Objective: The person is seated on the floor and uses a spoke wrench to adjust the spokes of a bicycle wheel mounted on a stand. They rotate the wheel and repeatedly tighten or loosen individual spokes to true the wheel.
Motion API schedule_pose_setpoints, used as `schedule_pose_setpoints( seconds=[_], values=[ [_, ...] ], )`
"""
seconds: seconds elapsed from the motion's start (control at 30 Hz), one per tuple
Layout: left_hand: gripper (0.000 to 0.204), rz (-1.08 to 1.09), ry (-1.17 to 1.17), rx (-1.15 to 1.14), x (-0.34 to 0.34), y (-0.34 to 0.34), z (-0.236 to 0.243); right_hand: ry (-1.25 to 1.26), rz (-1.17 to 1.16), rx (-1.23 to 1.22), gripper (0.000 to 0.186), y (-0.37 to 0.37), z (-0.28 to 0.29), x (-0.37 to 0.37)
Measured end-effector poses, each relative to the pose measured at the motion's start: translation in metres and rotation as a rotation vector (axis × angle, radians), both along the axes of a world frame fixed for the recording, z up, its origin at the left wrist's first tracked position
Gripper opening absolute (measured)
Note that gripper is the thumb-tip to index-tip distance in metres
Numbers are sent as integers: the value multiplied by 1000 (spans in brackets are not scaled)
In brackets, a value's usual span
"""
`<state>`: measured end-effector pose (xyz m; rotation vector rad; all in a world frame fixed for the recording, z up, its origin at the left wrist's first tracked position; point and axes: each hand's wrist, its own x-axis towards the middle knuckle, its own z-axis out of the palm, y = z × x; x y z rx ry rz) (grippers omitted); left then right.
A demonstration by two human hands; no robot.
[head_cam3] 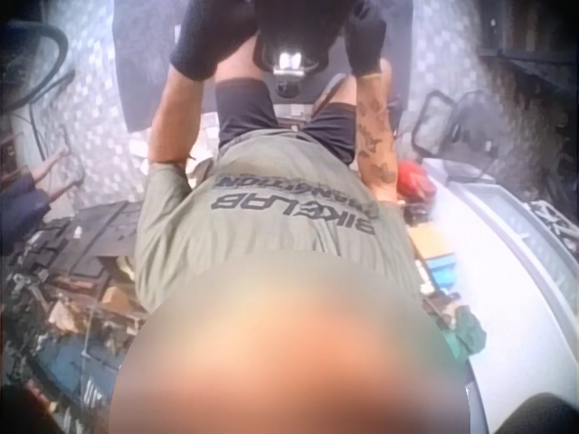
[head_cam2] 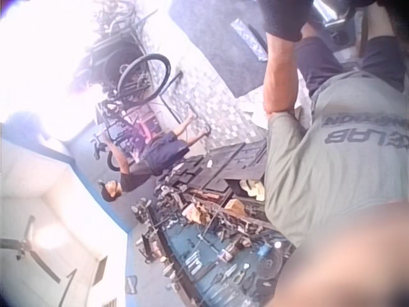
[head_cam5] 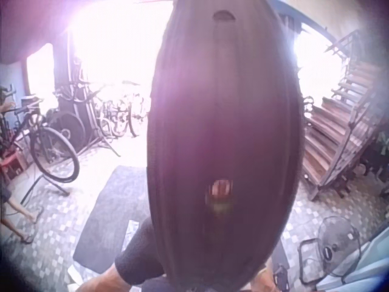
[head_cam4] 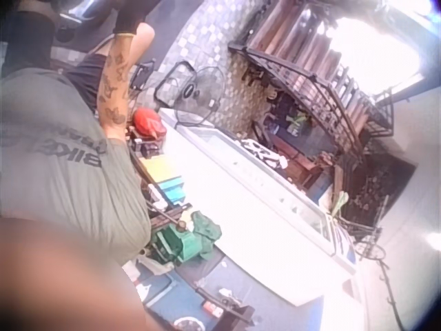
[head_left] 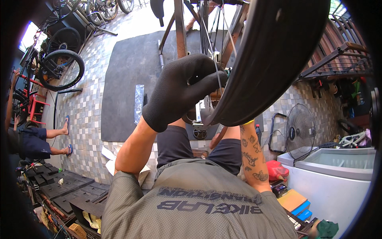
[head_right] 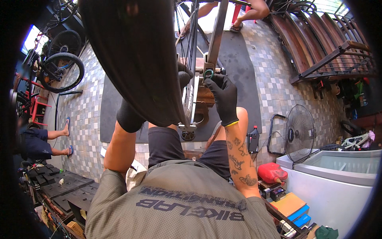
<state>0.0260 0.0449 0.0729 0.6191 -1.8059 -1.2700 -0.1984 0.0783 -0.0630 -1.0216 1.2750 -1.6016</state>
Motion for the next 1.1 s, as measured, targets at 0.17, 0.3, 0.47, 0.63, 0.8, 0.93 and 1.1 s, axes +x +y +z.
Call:
schedule_pose_setpoints(
  seconds=[0.17,0.3,0.47,0.63,0.8,0.93,1.1],
  values=[
    [25,-32,137,8,3,7,29,-111,14,-70,24,15,3,2],
    [25,-14,199,-89,5,9,36,-15,16,19,23,9,-1,1],
    [21,32,53,-50,4,0,17,12,22,35,22,8,-4,1],
    [43,16,-206,-225,23,-17,-11,97,16,-25,22,16,2,6],
    [46,354,20,-1,25,-28,-34,-30,39,-2,21,16,7,16],
    [57,175,-50,183,4,-30,-58,3,25,13,24,19,15,22],
    [76,-76,43,348,-4,-22,-70,15,44,41,26,23,24,28]
  ],
)
